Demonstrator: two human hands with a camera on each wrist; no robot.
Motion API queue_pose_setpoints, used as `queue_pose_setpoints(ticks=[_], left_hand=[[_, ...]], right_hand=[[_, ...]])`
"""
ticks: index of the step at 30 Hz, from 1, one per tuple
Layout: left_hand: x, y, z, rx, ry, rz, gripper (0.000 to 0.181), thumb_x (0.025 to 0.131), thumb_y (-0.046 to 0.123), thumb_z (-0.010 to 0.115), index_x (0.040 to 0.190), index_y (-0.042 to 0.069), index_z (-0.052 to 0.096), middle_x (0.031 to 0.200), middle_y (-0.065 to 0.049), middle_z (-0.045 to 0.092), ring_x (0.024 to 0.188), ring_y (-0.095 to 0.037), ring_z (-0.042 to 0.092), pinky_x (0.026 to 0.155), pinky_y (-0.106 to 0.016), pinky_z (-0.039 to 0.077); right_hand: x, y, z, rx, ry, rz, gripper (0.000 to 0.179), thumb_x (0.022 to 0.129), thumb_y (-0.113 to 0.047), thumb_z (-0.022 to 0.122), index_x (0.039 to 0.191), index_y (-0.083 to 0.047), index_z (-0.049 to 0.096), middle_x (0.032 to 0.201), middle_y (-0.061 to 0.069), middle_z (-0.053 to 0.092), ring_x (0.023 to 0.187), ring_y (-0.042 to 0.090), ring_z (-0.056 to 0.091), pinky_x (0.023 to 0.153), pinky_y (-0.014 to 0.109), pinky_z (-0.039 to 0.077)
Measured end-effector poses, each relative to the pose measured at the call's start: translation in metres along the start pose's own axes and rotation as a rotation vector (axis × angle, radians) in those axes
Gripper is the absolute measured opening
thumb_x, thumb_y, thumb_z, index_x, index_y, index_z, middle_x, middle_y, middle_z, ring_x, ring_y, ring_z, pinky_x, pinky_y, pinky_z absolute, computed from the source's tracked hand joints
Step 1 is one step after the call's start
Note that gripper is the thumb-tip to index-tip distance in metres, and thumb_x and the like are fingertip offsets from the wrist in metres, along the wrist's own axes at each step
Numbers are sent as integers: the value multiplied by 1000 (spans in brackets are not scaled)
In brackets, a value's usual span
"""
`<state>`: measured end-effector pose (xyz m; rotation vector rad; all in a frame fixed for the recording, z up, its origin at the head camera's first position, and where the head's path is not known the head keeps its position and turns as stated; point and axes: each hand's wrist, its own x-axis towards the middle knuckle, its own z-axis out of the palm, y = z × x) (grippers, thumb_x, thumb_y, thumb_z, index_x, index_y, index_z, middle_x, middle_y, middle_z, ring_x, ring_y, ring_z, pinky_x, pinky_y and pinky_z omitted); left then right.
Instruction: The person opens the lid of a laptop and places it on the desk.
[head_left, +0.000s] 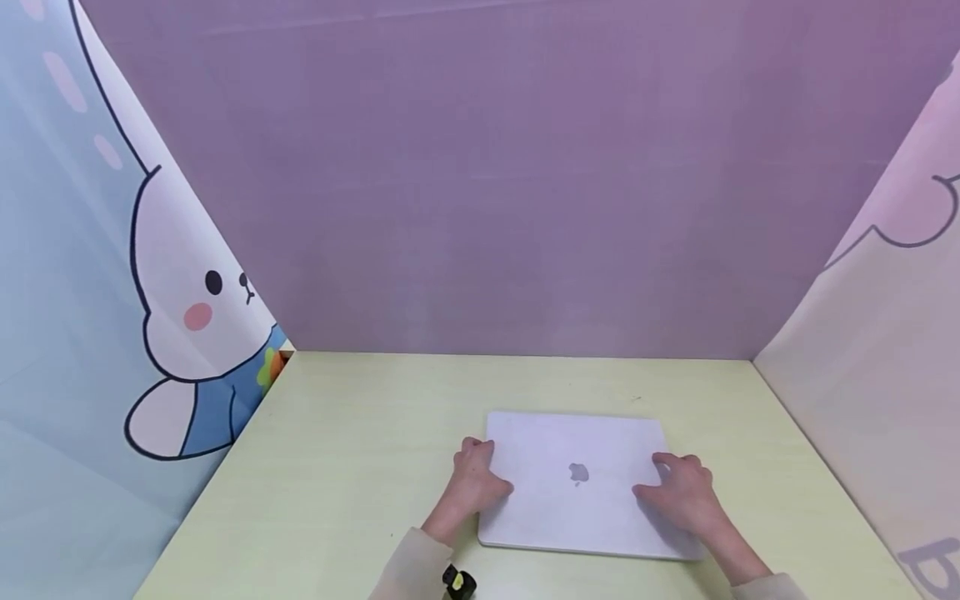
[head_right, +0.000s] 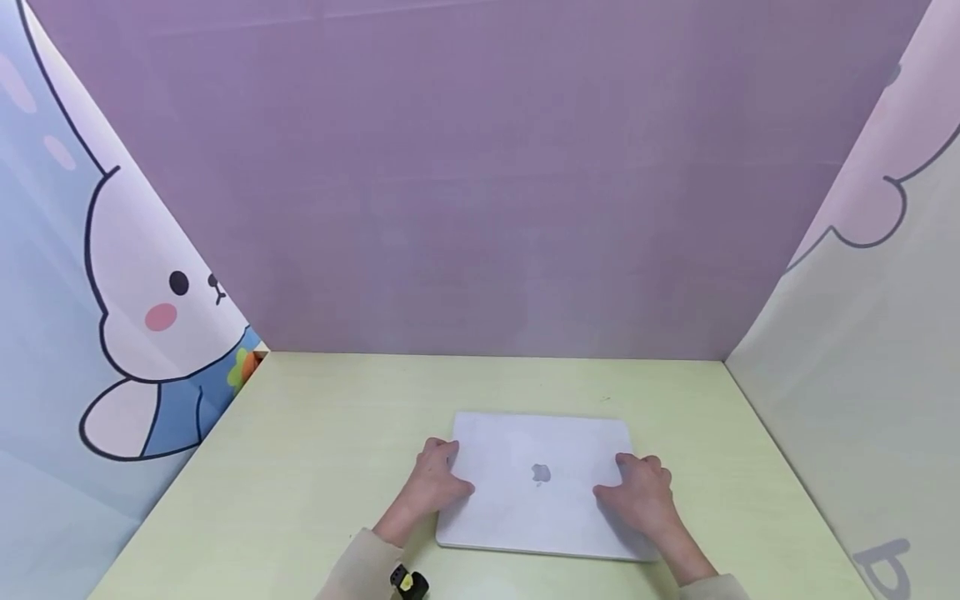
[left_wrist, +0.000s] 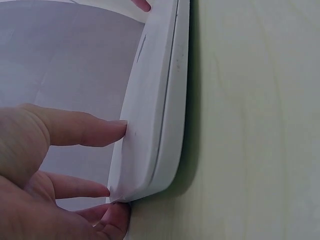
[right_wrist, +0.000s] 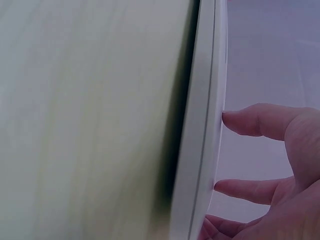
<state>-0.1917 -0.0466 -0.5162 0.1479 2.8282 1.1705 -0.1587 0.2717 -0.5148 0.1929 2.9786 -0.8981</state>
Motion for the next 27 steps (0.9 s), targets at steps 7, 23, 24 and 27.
queue_pose_setpoints(ticks=[7, 23, 24, 27], left_hand=[[-2, -6, -4, 13, 2, 3, 70, 67, 6, 86, 129, -13, 59, 130, -29, 48, 117, -46, 48, 95, -57, 50], [-3, -14, -15, 13, 5, -26, 76, 68, 6, 85, 135, -14, 55, 135, -30, 46, 120, -46, 48, 98, -58, 49], [-3, -15, -16, 11, 7, -28, 75, 68, 6, 85, 135, -14, 55, 135, -30, 46, 120, -46, 48, 98, -58, 49], [-3, -17, -19, 6, 10, -29, 75, 69, 6, 85, 135, -14, 55, 135, -31, 46, 120, -46, 47, 98, -59, 48]], right_hand=[[-3, -6, 3, 21, -3, 8, 71, 80, -29, 80, 131, 14, 55, 119, 43, 48, 112, 61, 44, 87, 65, 47], [-3, -21, 11, 34, 7, 3, 68, 79, -26, 81, 130, 13, 57, 118, 39, 50, 112, 58, 43, 86, 62, 47], [-3, -22, 11, 36, 8, 4, 68, 79, -26, 81, 130, 13, 57, 118, 39, 51, 112, 58, 43, 86, 62, 47], [-2, -26, 13, 36, 12, -1, 68, 78, -25, 81, 129, 13, 58, 117, 38, 52, 111, 57, 44, 86, 61, 47]])
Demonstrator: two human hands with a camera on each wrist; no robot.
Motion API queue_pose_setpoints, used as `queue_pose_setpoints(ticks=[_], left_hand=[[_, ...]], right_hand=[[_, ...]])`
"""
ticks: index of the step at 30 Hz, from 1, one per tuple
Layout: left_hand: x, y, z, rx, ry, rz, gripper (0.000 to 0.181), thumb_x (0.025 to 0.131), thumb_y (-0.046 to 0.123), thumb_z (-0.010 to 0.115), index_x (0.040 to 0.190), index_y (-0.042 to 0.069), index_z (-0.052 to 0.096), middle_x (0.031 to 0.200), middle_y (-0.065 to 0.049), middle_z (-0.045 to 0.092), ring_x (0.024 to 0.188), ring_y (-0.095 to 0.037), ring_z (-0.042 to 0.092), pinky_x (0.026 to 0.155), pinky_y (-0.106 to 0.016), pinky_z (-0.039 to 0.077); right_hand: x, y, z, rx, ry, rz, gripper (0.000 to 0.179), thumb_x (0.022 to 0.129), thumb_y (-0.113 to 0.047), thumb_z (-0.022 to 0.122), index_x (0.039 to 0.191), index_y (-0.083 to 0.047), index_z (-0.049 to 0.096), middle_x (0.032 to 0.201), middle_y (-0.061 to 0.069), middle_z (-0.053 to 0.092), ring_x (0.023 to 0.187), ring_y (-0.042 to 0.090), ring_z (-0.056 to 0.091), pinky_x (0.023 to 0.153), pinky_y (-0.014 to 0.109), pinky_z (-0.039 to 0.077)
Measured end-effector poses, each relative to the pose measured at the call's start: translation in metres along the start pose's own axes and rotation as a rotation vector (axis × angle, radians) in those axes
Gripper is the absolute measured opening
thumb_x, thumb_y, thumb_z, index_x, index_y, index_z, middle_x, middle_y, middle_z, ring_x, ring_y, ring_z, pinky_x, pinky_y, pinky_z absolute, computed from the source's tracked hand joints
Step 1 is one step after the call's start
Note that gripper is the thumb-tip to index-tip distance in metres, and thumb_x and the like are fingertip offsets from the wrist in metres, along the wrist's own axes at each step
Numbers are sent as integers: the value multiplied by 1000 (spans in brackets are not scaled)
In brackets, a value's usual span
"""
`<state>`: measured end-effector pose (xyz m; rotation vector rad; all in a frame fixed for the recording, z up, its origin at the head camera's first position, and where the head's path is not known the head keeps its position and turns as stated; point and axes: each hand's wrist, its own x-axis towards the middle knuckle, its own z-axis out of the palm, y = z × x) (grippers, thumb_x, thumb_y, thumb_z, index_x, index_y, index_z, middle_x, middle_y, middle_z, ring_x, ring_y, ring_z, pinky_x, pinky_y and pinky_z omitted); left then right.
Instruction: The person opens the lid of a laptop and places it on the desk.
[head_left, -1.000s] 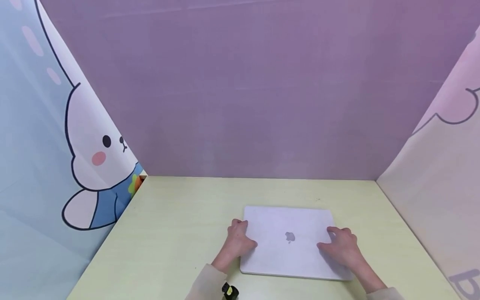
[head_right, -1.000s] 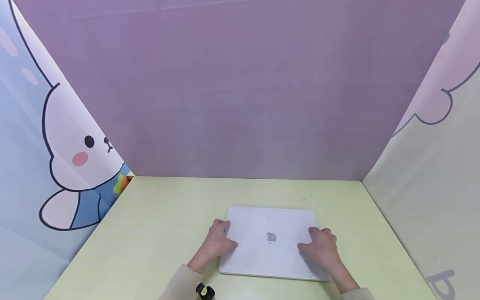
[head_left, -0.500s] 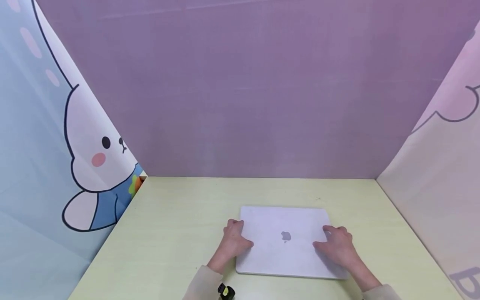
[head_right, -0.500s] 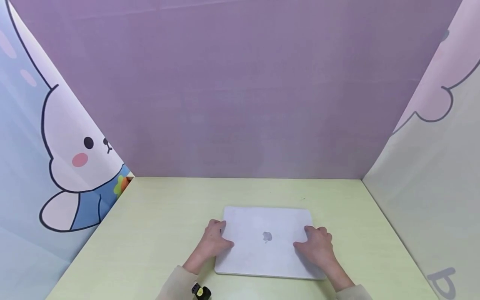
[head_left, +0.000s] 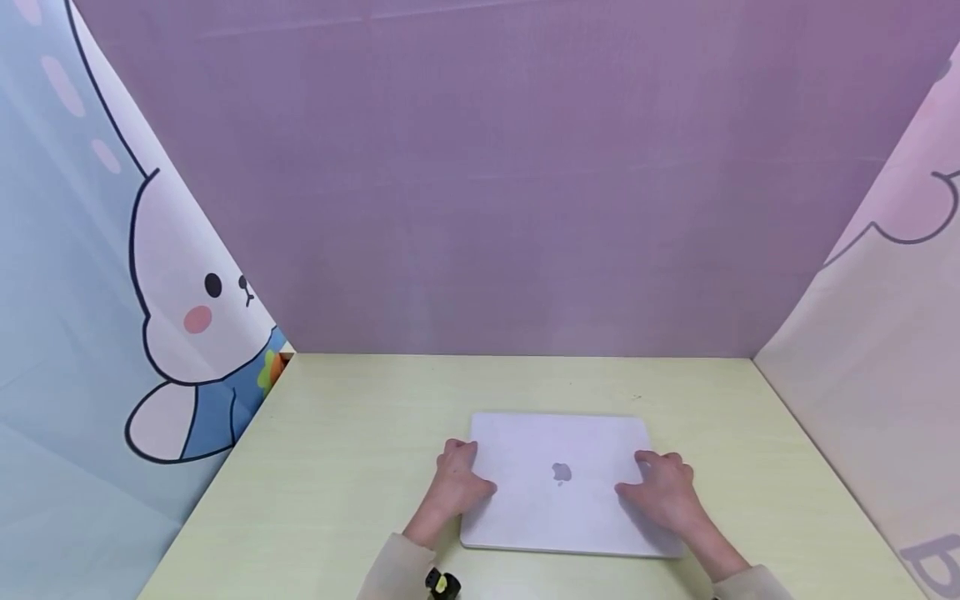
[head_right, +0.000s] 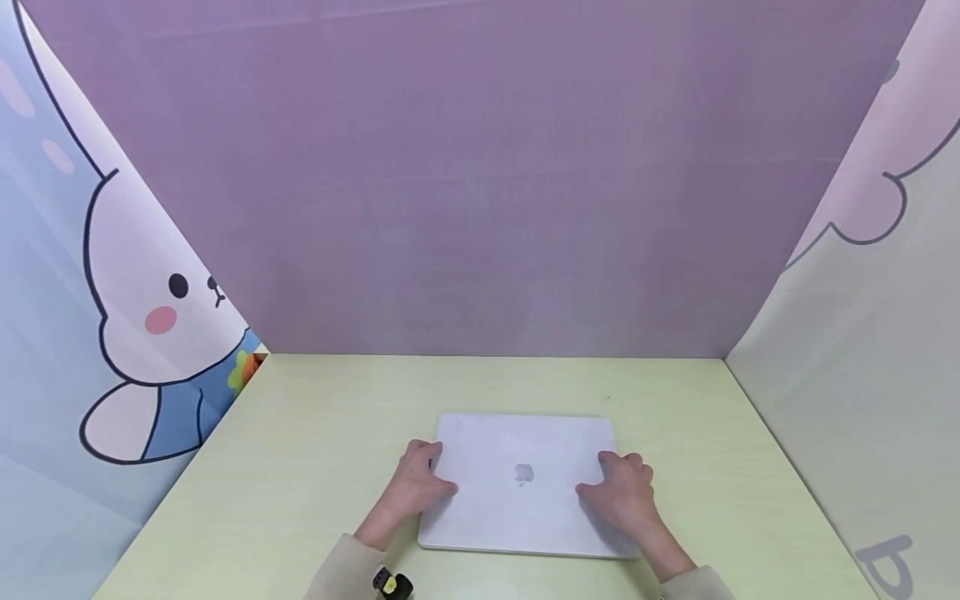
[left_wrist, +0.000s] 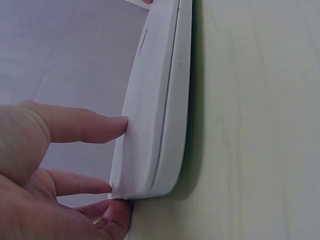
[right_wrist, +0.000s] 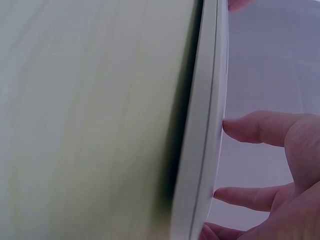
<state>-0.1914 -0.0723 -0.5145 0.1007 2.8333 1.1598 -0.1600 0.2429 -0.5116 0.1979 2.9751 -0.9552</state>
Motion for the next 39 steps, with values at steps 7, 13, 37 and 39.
queue_pose_setpoints(ticks=[7, 13, 37, 39], left_hand=[[1, -5, -4, 10, 0, 18, 74, 69, 6, 85, 134, -15, 55, 133, -31, 47, 119, -48, 49, 99, -59, 48], [2, -10, -6, 23, 5, 20, 75, 68, 7, 85, 133, -15, 56, 133, -32, 48, 119, -48, 49, 100, -59, 48], [-1, -20, -21, 26, 13, 19, 78, 68, 7, 86, 135, -16, 54, 134, -34, 47, 120, -49, 49, 102, -59, 46], [0, -21, -21, 32, 10, 19, 78, 69, 7, 86, 135, -16, 53, 134, -34, 47, 120, -49, 50, 102, -59, 46]], right_hand=[[-2, -6, 4, 5, 9, 11, 67, 77, -25, 80, 129, 13, 59, 116, 39, 50, 110, 57, 44, 85, 60, 47], [-3, -9, 8, 21, 8, 25, 68, 77, -25, 81, 130, 12, 58, 118, 38, 49, 112, 56, 43, 86, 60, 47], [-3, -23, 18, -2, 5, -1, 66, 77, -23, 80, 129, 13, 59, 118, 37, 52, 110, 54, 44, 85, 58, 46], [-3, -23, 19, -6, 3, 0, 67, 77, -24, 80, 129, 13, 59, 118, 36, 52, 110, 53, 45, 85, 57, 46]])
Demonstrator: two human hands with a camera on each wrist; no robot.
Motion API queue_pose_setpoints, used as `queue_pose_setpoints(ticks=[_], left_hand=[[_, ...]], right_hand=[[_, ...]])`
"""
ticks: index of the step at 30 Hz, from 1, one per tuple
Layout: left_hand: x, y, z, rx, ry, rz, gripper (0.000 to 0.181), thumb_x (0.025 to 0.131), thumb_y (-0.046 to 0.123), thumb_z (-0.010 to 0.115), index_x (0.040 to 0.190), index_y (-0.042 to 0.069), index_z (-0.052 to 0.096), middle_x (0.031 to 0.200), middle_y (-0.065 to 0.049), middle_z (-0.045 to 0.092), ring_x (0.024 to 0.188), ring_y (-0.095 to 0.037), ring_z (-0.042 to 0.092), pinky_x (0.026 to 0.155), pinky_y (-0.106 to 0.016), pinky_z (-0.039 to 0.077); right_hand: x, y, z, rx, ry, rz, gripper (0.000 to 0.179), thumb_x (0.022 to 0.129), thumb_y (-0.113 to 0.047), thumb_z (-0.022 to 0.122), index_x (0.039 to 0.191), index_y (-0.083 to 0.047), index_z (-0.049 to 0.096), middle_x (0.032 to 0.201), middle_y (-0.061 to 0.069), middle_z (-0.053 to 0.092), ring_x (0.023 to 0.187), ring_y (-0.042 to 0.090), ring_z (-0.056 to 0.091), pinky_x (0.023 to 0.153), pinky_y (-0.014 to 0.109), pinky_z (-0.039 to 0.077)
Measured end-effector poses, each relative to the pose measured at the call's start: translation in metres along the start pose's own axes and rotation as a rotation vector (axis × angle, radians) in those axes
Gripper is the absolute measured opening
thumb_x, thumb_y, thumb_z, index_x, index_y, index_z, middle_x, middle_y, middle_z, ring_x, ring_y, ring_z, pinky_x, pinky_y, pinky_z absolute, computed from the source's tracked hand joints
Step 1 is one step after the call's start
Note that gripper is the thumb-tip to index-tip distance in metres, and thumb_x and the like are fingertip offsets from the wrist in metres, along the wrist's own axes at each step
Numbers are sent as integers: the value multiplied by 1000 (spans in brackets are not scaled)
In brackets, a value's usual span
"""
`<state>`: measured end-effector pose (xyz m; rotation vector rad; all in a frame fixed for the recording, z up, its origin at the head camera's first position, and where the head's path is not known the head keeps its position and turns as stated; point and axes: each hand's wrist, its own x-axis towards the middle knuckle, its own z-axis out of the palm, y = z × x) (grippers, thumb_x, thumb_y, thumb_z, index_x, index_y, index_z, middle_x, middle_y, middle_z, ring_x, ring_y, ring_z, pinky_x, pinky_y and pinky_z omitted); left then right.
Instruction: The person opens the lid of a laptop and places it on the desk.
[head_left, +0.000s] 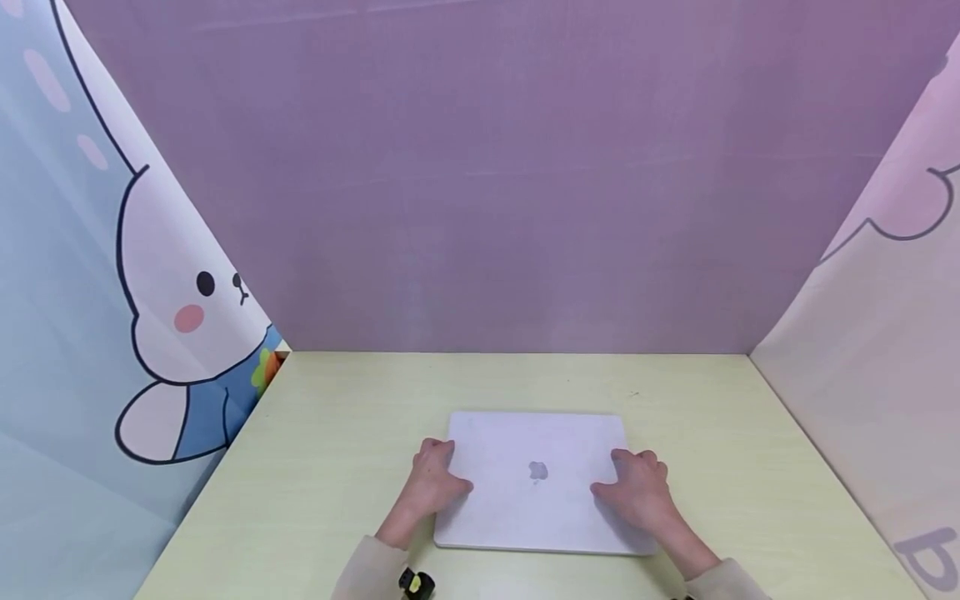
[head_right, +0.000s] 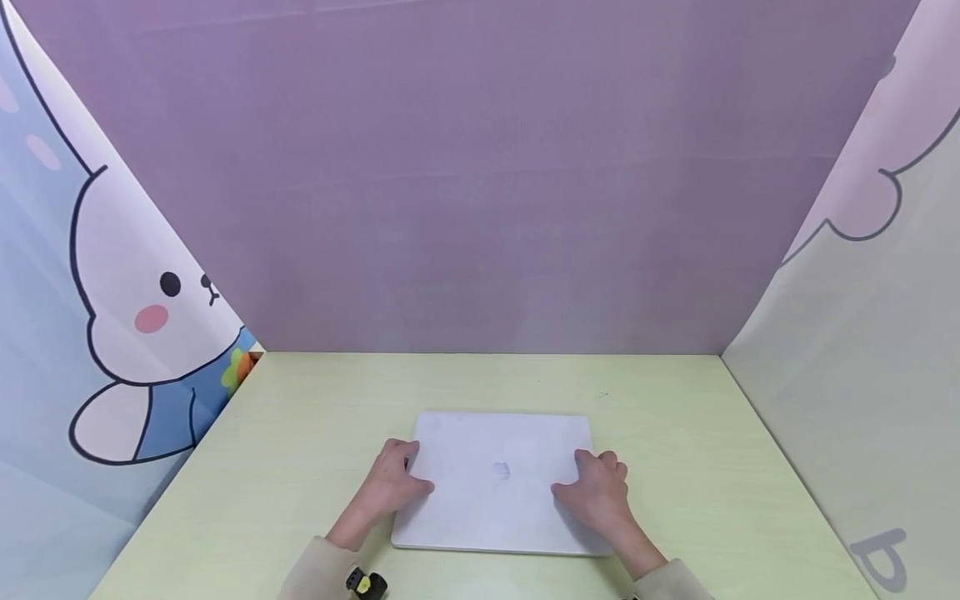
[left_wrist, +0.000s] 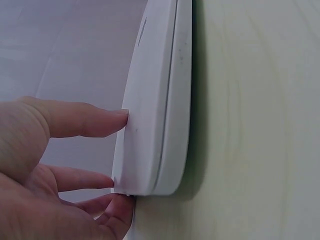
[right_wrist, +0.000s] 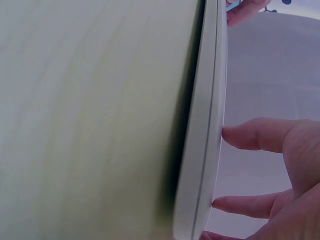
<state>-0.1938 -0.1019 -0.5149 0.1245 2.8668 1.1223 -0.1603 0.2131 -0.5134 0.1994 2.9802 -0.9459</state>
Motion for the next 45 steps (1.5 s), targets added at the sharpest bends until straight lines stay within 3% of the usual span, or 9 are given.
queue_pose_setpoints(ticks=[13, 20, 27, 33, 41, 45], left_hand=[[-1, -3, -3, 1, -1, 0, 76, 70, 9, 86, 135, -15, 54, 133, -32, 48, 119, -47, 50, 100, -57, 48], [-5, -1, -5, 25, -15, 6, 74, 74, 8, 84, 137, -16, 52, 133, -33, 47, 121, -47, 49, 101, -57, 47], [-10, -1, -5, 125, -44, 85, 68, 84, 15, 80, 135, -19, 51, 135, -33, 48, 123, -47, 47, 100, -56, 47], [-16, -2, -6, 224, -77, 167, 70, 86, 25, 78, 134, -19, 52, 140, -35, 46, 128, -48, 45, 106, -57, 43], [-25, -1, -14, 350, -190, 259, 77, 91, 34, 74, 142, -16, 45, 150, -33, 40, 139, -48, 37, 111, -59, 38], [-31, -4, -17, 408, -216, 320, 80, 94, 42, 68, 146, -13, 42, 152, -33, 36, 141, -49, 34, 109, -62, 38]], right_hand=[[0, 0, 0, -38, -19, -20, 68, 79, -26, 81, 130, 13, 58, 119, 36, 54, 112, 53, 47, 88, 59, 47], [-1, 5, -4, -96, -47, -88, 69, 79, -29, 83, 128, 13, 59, 119, 33, 58, 113, 50, 52, 91, 59, 49], [-7, 4, -6, -138, -54, -127, 62, 81, -31, 81, 124, 10, 63, 117, 29, 58, 109, 46, 55, 89, 56, 50], [-14, 2, -6, -199, -18, -203, 49, 81, -30, 81, 112, 4, 68, 115, 28, 60, 108, 47, 56, 90, 56, 51], [-25, -15, -3, -249, -15, -310, 42, 80, -34, 84, 105, -2, 72, 113, 17, 66, 106, 37, 60, 90, 54, 51], [-29, -20, 3, -254, 6, -390, 42, 77, -34, 85, 102, -2, 73, 109, 15, 66, 102, 36, 62, 88, 52, 53]])
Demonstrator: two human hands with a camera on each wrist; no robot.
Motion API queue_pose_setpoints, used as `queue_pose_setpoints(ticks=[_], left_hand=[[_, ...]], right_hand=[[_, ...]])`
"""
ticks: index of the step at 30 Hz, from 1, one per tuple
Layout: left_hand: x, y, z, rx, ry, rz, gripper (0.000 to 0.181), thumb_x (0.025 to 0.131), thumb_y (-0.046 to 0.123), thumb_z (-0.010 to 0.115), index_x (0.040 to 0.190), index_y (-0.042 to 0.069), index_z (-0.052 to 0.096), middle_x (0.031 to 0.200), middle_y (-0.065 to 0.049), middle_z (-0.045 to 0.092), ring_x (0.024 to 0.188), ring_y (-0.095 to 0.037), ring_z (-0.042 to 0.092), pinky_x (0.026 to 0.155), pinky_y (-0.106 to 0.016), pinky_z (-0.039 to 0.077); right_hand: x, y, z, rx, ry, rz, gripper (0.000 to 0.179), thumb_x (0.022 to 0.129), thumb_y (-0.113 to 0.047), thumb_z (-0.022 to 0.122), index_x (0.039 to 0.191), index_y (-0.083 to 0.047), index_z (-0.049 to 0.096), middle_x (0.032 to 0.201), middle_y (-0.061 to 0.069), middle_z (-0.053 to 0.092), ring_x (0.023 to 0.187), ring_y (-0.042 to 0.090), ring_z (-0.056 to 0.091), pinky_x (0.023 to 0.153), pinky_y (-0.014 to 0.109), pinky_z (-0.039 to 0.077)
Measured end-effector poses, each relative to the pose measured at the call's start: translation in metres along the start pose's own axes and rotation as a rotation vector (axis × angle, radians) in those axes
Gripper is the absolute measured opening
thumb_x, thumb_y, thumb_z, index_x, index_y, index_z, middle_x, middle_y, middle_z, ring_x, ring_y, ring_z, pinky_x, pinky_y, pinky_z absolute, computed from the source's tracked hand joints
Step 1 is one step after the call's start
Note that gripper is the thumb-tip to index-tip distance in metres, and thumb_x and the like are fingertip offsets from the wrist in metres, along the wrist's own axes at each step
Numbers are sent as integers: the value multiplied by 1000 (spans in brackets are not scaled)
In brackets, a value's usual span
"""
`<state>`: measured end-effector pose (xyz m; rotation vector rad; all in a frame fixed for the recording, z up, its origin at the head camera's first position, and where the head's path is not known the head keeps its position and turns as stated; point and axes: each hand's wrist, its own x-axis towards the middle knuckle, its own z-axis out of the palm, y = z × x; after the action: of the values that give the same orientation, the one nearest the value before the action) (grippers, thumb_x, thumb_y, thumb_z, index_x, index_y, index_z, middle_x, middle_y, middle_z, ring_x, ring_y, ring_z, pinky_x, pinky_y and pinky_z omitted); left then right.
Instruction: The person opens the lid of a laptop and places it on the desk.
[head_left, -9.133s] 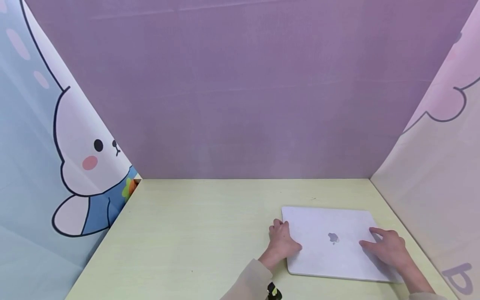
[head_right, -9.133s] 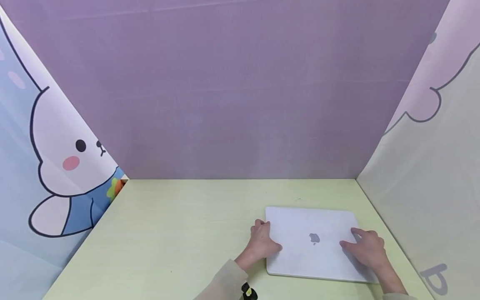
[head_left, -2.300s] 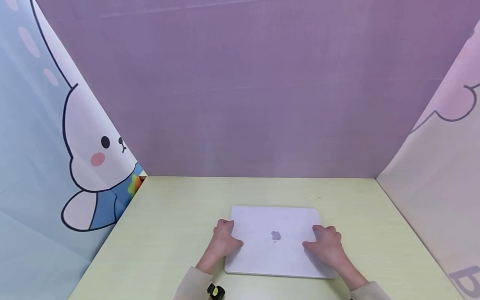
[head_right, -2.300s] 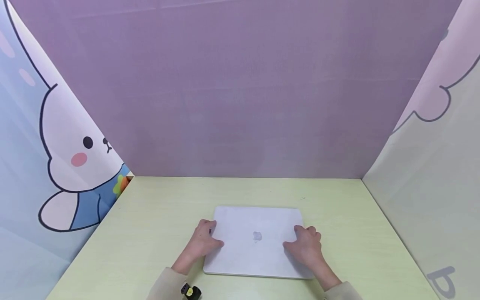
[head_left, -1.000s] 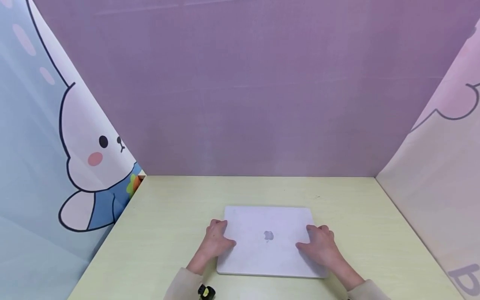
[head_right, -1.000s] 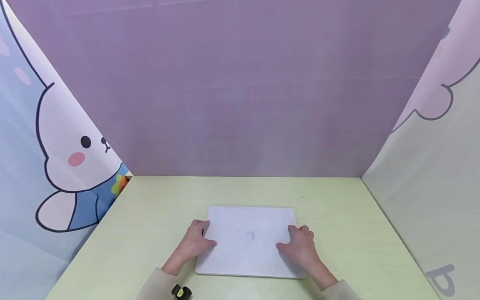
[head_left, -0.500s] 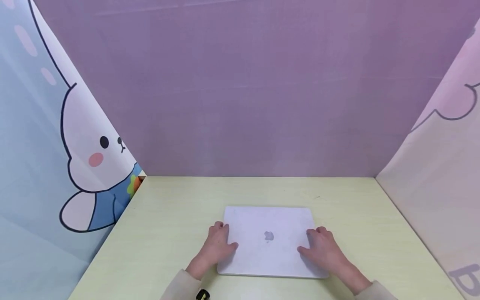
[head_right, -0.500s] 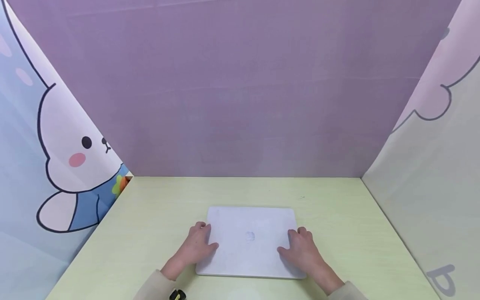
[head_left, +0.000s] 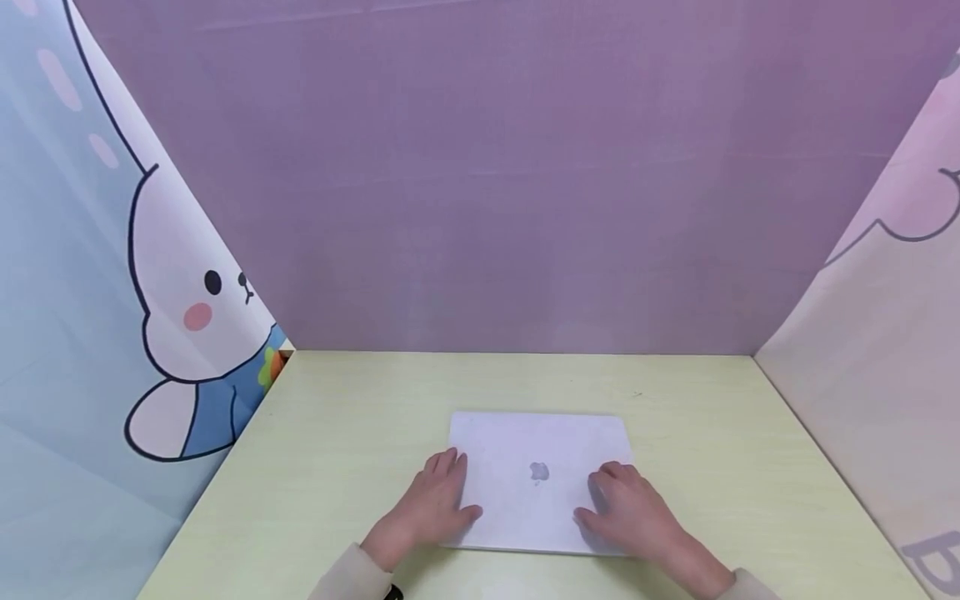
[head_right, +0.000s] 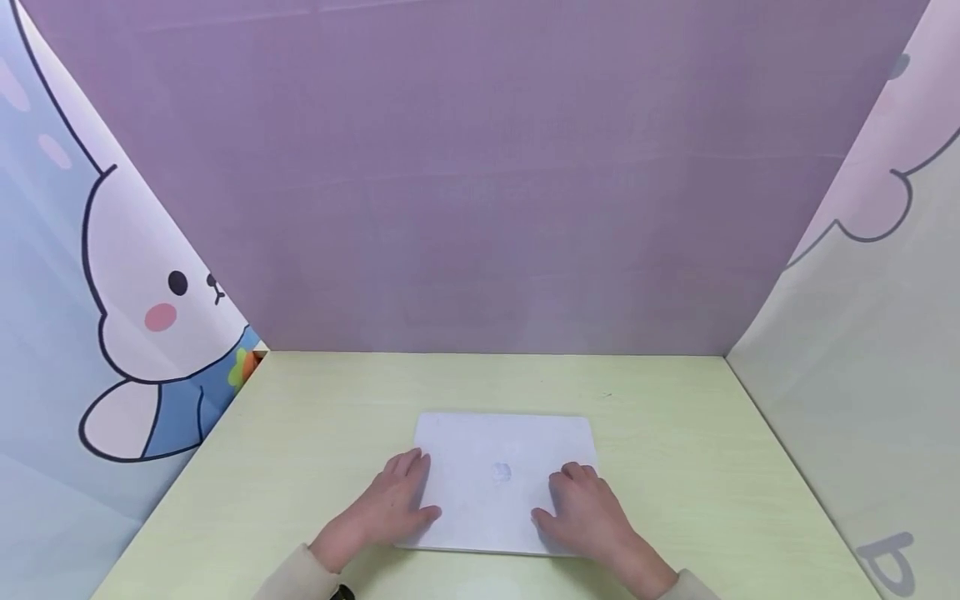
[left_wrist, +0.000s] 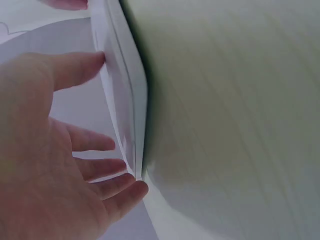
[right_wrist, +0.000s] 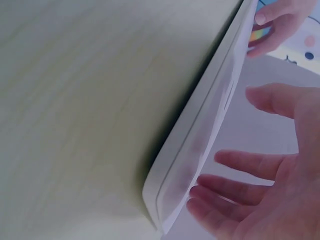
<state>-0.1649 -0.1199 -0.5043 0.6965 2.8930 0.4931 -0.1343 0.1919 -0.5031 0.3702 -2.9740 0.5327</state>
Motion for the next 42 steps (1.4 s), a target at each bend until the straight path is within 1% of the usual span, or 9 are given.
queue_pose_setpoints(ticks=[3, 8, 12, 18, 25, 29, 34, 38, 42], left_hand=[[-6, -4, 0, 36, -9, 26, 84, 96, 51, 64, 149, -10, 41, 155, -32, 35, 142, -51, 32, 108, -64, 38], [-14, -10, 0, 61, -61, 21, 91, 96, 64, 54, 155, -2, 36, 161, -27, 28, 146, -54, 24, 112, -67, 31], [-20, -14, -1, 71, -87, 31, 91, 96, 67, 50, 157, 2, 34, 164, -23, 26, 146, -54, 23, 113, -67, 28], [-26, -19, -2, 74, -88, 49, 88, 97, 66, 49, 158, 4, 33, 165, -19, 25, 146, -52, 25, 111, -68, 30], [-28, -26, 3, 66, -89, 32, 93, 96, 71, 45, 160, 6, 30, 167, -14, 23, 148, -50, 23, 113, -67, 29], [-27, -30, 7, 78, -69, 36, 93, 95, 72, 44, 160, 7, 30, 167, -14, 23, 148, -50, 23, 113, -67, 28], [-26, -31, 8, 85, -60, 35, 93, 95, 73, 43, 160, 7, 30, 167, -13, 23, 148, -49, 24, 113, -66, 28], [-27, -27, 2, 66, -72, 41, 93, 96, 71, 46, 159, 5, 32, 166, -16, 25, 147, -51, 25, 112, -68, 28], [-25, -27, 2, 63, -88, 33, 94, 95, 72, 46, 159, 5, 30, 167, -15, 23, 147, -51, 24, 112, -68, 28]], right_hand=[[-1, -5, 4, -14, 27, -58, 43, 76, -37, 85, 101, -3, 73, 108, 14, 67, 102, 34, 63, 87, 49, 54], [-1, -11, 8, -12, 53, -138, 46, 78, -41, 83, 103, -3, 73, 111, 13, 68, 104, 34, 64, 90, 49, 53], [0, -16, 13, -34, 66, -220, 49, 79, -45, 81, 103, -5, 71, 112, 12, 66, 107, 33, 62, 89, 49, 53], [-3, -21, 21, -112, 86, -327, 55, 78, -51, 79, 110, -6, 70, 115, 10, 64, 110, 30, 61, 86, 49, 53], [-2, -25, 22, -170, 48, -360, 66, 78, -55, 77, 121, -6, 68, 123, 10, 60, 117, 31, 56, 87, 50, 53], [-2, -26, 20, -177, -1, -373, 70, 77, -57, 76, 123, -5, 66, 121, 9, 57, 116, 31, 55, 85, 51, 53], [-1, -26, 21, -205, -45, -370, 74, 77, -59, 76, 127, -4, 65, 124, 11, 56, 119, 33, 53, 89, 51, 51], [-1, -26, 22, -251, -29, -397, 74, 76, -59, 77, 124, -4, 65, 121, 11, 57, 116, 32, 54, 88, 49, 52], [0, -25, 22, -290, 13, -434, 71, 75, -59, 76, 119, -4, 67, 111, 7, 56, 108, 29, 55, 82, 46, 53]])
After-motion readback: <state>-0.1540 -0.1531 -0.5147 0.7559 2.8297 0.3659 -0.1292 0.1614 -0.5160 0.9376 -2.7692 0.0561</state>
